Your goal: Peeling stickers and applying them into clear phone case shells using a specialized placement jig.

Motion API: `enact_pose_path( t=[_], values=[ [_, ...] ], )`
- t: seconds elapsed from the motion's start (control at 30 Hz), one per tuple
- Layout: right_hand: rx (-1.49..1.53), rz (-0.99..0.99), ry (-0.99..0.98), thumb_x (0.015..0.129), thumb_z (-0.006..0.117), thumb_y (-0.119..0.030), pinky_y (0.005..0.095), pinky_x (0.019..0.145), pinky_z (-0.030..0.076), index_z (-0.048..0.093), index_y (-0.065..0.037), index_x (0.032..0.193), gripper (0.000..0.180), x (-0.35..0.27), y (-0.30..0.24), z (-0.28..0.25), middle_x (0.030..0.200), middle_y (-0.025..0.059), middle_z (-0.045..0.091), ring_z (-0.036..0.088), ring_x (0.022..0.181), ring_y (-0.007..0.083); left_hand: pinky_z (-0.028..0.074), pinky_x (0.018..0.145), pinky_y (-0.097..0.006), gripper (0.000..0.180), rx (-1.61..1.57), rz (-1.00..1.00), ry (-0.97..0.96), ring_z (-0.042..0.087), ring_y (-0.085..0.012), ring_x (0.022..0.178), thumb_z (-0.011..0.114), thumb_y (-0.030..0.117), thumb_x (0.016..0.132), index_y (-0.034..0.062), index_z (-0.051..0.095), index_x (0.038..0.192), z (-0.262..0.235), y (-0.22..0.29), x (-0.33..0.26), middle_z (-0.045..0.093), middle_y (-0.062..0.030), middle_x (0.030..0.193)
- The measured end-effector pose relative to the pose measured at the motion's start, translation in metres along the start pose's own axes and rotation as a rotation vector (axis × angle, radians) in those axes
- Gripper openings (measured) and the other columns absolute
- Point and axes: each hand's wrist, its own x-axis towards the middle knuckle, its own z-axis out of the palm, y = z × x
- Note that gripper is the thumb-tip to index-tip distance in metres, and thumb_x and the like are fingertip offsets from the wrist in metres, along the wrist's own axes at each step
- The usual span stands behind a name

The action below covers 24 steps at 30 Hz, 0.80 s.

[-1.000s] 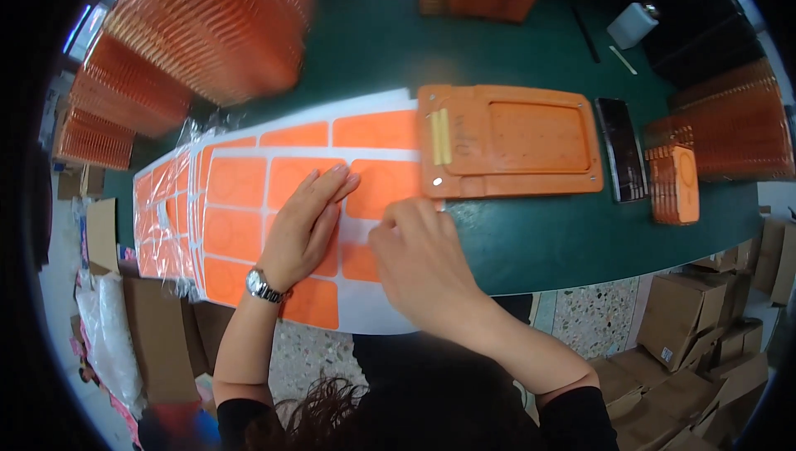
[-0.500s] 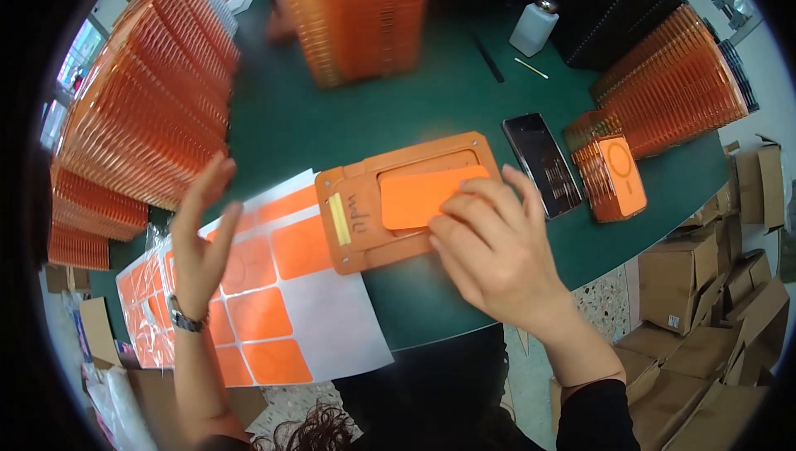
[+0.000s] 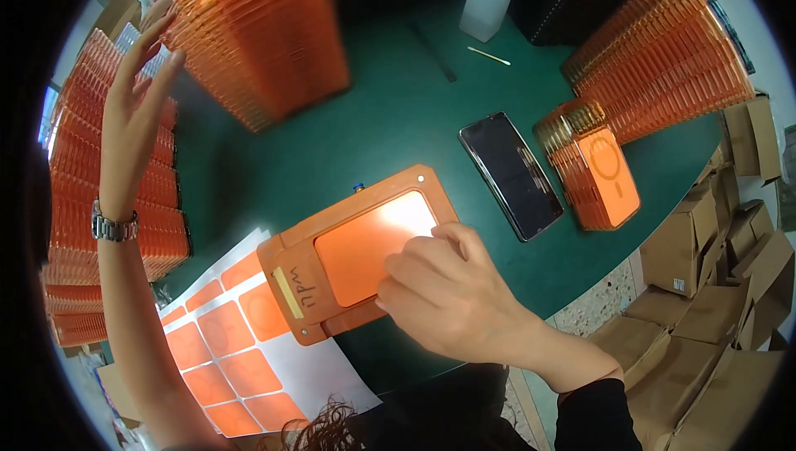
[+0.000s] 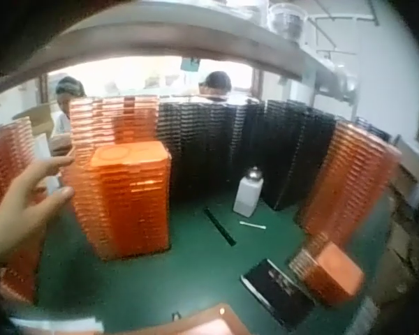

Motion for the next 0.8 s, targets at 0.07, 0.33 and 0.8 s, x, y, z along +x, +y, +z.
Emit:
enact_pose_path(
  t=[0.07,0.33,0.8],
  values=[
    [-0.023,-0.01,-0.05,0.076,0.08,-0.013,0.0456,0.09,0.045,0.069,-0.008,0.09,0.019,0.002,0.001,-0.001,0.103,0.0053,0.065,0.062,0.096,0.0249,0.053,0.098,-0.038,0.048,0.151,0.051,0.057,0.057,-0.0223,0.13,0.067,0.039,0.098,0.0163,0.061,0.139,-0.001,-0.014,0.005,0.06,-0.0094,0.142],
    [-0.116,-0.076,-0.128,0.069,0.068,-0.013,0.0394,0.078,0.04,0.06,-0.012,0.075,0.01,0.025,-0.003,0.004,0.081,0.0019,0.046,0.048,0.082,0.0199,0.048,0.107,-0.033,0.036,0.089,0.032,0.009,0.061,-0.0205,0.125,0.067,0.028,0.099,0.0111,0.066,0.131,-0.013,-0.022,0.023,0.067,-0.0096,0.13],
    [-0.03,0.037,-0.163,0.084,0.063,-0.009,0.0381,0.067,0.047,0.059,-0.003,0.086,0.007,0.032,-0.011,-0.011,0.076,0.0112,0.059,0.059,0.069,0.0279,0.039,0.115,-0.042,0.008,-0.301,-0.302,0.061,0.042,-0.0301,0.145,0.063,0.006,0.097,0.0015,0.058,0.101,-0.036,0.089,-0.128,0.041,-0.0256,0.155]
  ],
)
